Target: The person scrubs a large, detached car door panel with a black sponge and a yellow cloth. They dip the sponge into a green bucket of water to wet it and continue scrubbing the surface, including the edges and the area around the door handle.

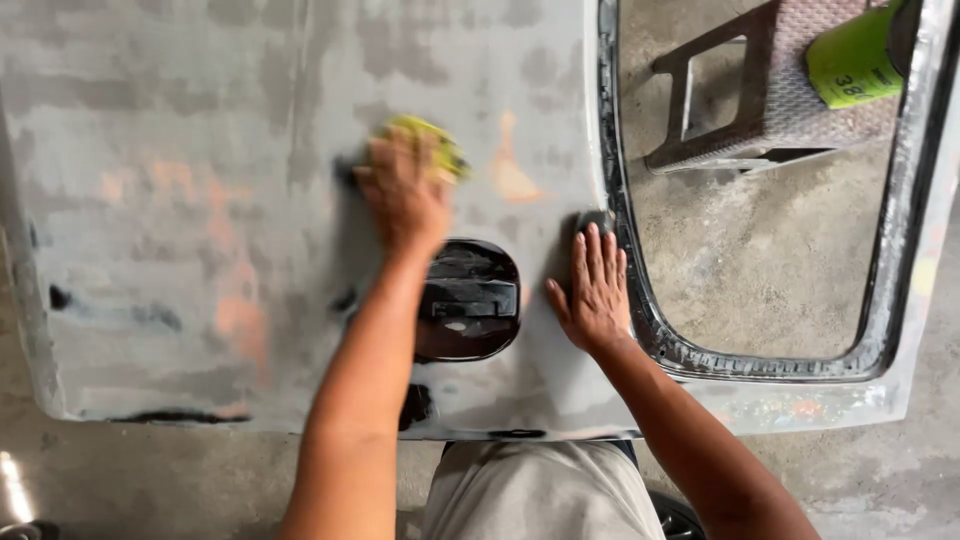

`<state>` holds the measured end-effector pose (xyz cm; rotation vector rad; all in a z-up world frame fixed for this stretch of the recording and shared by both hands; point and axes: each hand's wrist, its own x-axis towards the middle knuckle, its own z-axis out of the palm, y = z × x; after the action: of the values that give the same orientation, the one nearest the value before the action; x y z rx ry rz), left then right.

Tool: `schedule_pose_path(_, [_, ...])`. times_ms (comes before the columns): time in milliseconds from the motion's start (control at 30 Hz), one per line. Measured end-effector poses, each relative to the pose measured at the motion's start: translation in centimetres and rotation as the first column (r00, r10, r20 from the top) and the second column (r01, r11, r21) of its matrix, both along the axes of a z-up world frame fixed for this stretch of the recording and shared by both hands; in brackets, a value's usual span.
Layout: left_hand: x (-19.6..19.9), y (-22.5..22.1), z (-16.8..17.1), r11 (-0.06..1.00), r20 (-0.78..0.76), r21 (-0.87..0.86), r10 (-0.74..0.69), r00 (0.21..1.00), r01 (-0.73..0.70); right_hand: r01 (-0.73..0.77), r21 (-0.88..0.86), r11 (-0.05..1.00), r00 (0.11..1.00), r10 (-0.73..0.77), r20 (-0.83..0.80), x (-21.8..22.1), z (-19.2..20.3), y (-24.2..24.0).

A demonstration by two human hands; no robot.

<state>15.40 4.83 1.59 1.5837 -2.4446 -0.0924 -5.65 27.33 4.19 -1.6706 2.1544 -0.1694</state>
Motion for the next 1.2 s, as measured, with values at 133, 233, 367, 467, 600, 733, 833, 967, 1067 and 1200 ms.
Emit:
schedule_pose_path(133, [-3.0,-2.3,0.0,0.952,-0.059,0.078,0.3,0.952,-0.296,0.038,-0.06,0.997,0.999,-0.037,0.028,-0.2,-0.9,-2.3])
schedule_pose_path(233, [-9.8,1.0,0.2,0.986,-0.053,0.099,0.141,0.989,-0.136,0.076,-0.104,0.992,0.997,-0.073,0.027,-0.6,-1.4,-2.1])
schedule_pose_path(367, [-11.4,4.4,-1.9,0.892,-0.126,0.147,-0.411,0.903,0.427,0.075,-0.096,0.993,0.996,-0.069,0.065,0.2,-1.4,-2.1])
schedule_pose_path(467, [-8.7,-1.2,-2.0,0.933,-0.11,0.13,-0.323,0.94,0.336,0.072,-0.084,0.994,0.997,-0.068,0.046,-0.6,-0.8,-2.5])
schedule_pose_path(600, [-2.8,-10.6,-1.4,0.972,-0.034,-0.004,0.234,0.972,-0.234,0.034,-0.051,0.998,0.999,-0.033,0.034,-0.4,-0.2,-3.1])
schedule_pose_path(733, [-9.7,-11.5,-1.9,0.939,-0.074,0.016,0.343,0.937,-0.343,0.026,-0.035,0.999,0.999,-0.024,0.039,-0.5,-0.2,-3.3])
schedule_pose_path(833, [-17.4,-7.0,-3.2,0.985,-0.171,0.132,0.133,0.976,-0.111,0.029,-0.014,0.999,0.999,-0.029,0.036,-0.5,-0.3,-3.3])
schedule_pose_path(967, [-19.7,-1.7,-4.8,0.886,-0.209,-0.004,-0.454,0.866,0.463,0.046,-0.007,0.999,0.999,-0.046,0.022,-0.3,-0.8,-3.0])
schedule_pose_path(1067, [-14.0,-2.2,-0.9,0.893,-0.196,0.054,-0.429,0.882,0.446,0.048,-0.031,0.998,0.999,-0.047,0.024,-0.3,-0.7,-2.8])
schedule_pose_path(1200, [-0.2,-5.1,0.3,1.0,-0.032,-0.026,-0.007,0.999,0.006,0.03,0.01,1.0,0.999,-0.03,-0.014,-0.5,-0.5,-3.3])
